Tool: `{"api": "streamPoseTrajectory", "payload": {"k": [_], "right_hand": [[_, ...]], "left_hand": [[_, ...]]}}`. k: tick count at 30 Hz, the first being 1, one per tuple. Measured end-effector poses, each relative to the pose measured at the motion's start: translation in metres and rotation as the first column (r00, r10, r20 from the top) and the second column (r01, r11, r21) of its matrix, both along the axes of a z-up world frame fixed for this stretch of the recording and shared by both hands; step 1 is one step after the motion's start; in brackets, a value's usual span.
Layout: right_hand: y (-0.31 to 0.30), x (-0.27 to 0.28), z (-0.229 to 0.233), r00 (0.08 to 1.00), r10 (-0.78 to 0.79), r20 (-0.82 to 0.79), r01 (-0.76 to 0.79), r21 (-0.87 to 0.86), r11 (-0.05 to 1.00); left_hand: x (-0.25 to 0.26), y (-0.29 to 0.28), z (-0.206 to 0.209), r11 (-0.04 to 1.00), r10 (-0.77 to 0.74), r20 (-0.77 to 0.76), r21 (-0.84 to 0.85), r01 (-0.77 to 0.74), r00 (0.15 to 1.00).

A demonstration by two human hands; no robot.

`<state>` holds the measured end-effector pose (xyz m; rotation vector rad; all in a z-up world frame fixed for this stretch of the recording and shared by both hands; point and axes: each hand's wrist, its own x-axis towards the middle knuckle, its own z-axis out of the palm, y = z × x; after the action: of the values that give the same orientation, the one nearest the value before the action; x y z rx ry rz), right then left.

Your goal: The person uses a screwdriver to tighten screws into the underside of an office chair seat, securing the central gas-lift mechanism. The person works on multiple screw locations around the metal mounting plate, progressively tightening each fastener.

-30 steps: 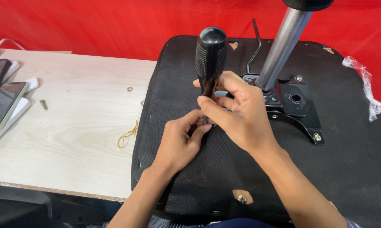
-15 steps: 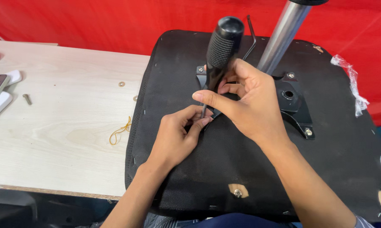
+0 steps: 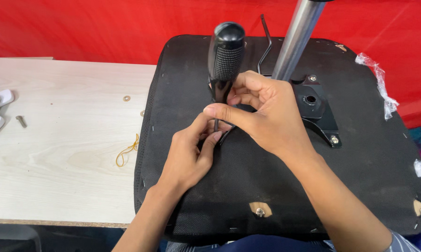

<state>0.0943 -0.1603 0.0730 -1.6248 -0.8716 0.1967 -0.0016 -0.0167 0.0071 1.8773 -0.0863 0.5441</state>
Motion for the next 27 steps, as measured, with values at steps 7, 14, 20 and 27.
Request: {"api": "streamPoseTrajectory", "payload": {"k": [7, 14, 20, 27], "right_hand": [[0.004, -0.011, -0.005, 0.977, 0.031, 0.210, -0.056, 0.112, 0.992], [0.005, -0.005, 0.003, 0.988, 0.023, 0.156, -0.032, 0.056, 0.998], [0.009, -0.011, 0.001, 0.998, 0.025, 0.065, -0.031, 0.106, 0.994], [0.015, -0.014, 0.001, 0.999, -0.016, -0.046, 0.018, 0.038, 0.999]], "left_hand": [[-0.001, 0.001, -0.002, 0.999, 0.021, -0.086, 0.038, -0.018, 0.996], [0.002, 0.000, -0.001, 1.000, 0.021, -0.139, -0.007, -0.022, 0.990], [0.002, 0.001, 0.002, 1.000, 0.025, -0.172, 0.021, -0.021, 0.985], [0.007, 0.004, -0.004, 0.998, 0.027, -0.154, -0.060, -0.037, 0.988]]}}
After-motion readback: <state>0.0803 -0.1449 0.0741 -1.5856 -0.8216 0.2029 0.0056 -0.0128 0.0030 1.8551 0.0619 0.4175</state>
